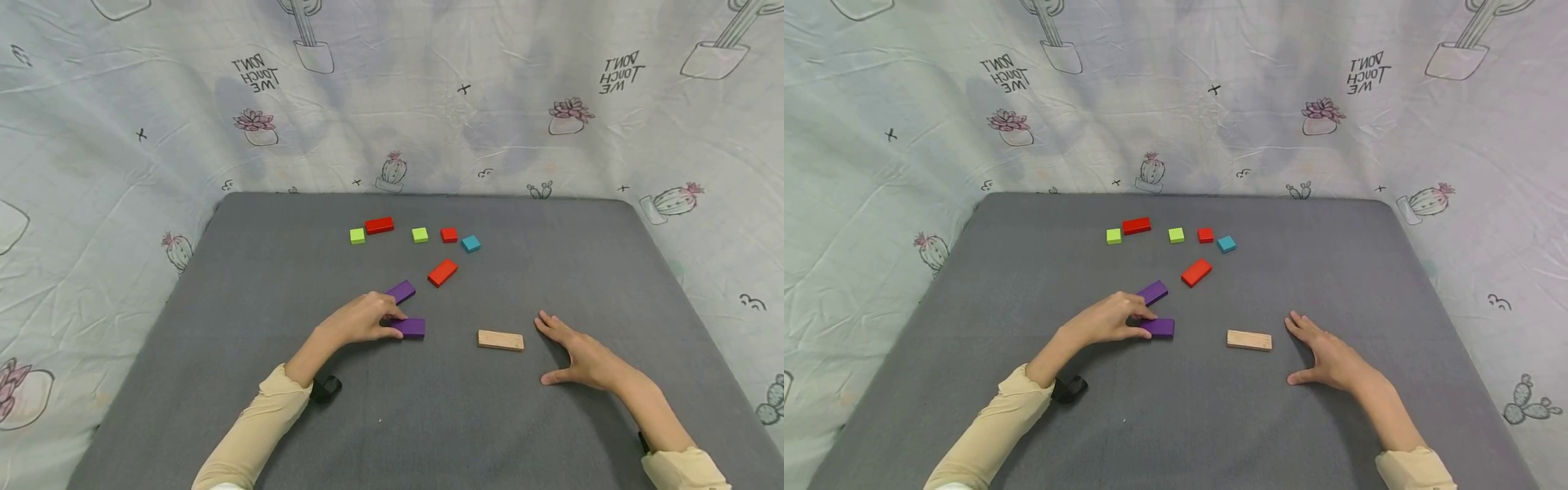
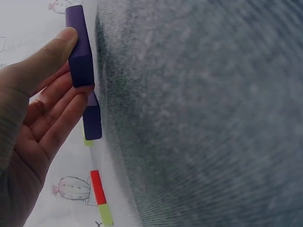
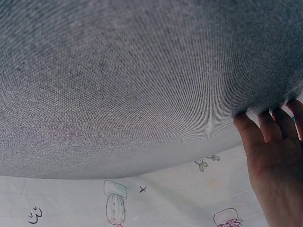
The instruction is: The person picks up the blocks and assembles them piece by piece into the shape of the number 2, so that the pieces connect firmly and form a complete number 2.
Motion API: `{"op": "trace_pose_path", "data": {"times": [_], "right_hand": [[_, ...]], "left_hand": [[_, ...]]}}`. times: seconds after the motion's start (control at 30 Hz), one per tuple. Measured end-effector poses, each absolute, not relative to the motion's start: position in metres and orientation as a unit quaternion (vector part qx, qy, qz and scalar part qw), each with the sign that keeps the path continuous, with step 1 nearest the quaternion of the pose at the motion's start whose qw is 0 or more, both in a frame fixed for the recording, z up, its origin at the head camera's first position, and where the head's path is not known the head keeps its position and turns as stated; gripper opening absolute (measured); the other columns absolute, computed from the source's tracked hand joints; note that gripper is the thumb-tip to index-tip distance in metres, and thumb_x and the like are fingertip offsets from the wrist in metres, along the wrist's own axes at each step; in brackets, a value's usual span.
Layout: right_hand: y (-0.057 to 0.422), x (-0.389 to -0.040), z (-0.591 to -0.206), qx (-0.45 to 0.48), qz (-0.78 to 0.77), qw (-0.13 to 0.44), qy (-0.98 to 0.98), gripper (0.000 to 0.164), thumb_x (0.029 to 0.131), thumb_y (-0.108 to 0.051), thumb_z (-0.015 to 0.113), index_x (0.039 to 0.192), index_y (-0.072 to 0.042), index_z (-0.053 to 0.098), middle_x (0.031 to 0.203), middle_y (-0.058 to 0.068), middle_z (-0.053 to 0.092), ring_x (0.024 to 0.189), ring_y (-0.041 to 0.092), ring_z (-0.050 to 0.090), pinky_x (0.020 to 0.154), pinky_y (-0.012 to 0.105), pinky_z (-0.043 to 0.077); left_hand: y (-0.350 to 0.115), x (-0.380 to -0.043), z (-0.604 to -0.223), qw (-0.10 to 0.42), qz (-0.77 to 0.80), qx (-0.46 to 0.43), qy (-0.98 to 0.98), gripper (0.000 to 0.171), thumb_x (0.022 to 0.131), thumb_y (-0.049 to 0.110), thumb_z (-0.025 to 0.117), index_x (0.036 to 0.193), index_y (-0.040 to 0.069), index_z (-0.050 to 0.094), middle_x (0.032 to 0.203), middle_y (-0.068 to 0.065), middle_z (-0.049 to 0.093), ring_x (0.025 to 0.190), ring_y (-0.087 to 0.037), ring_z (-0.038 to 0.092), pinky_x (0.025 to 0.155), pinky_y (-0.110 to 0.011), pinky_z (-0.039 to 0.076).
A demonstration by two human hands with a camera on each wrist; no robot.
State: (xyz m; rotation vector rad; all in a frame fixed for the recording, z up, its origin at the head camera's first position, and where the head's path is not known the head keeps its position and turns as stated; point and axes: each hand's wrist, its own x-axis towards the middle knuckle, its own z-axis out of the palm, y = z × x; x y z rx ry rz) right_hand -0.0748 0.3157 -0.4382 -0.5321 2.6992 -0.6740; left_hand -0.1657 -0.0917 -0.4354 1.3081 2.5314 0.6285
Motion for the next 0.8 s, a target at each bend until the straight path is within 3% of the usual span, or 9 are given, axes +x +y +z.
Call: {"op": "trace_pose_path", "data": {"times": [0.4, 0.8], "right_hand": [[0.3151, -0.0736, -0.4385, -0.179, -0.239, 0.163, 0.940, 0.107, 0.062, -0.042, 0.084, 0.144, 0.007, 0.035, 0.149, 0.031, 0.026, 0.131, 0.054, 0.028, 0.097, 0.065, 0.031], [0.3119, -0.0724, -0.4397, -0.179, -0.231, 0.150, 0.945, 0.107, 0.061, -0.042, 0.085, 0.143, 0.007, 0.037, 0.148, 0.030, 0.029, 0.131, 0.053, 0.030, 0.095, 0.065, 0.033]], "left_hand": [[-0.0947, -0.1669, -0.4404, 0.118, 0.204, 0.451, 0.861, 0.033, 0.083, 0.029, 0.076, 0.107, 0.007, 0.073, 0.095, -0.001, 0.067, 0.076, -0.006, 0.055, 0.069, -0.020, 0.047], [-0.0906, -0.1615, -0.4381, 0.126, 0.195, 0.443, 0.866, 0.032, 0.081, 0.028, 0.078, 0.105, 0.008, 0.073, 0.099, -0.002, 0.069, 0.084, -0.008, 0.060, 0.077, -0.027, 0.052]]}}
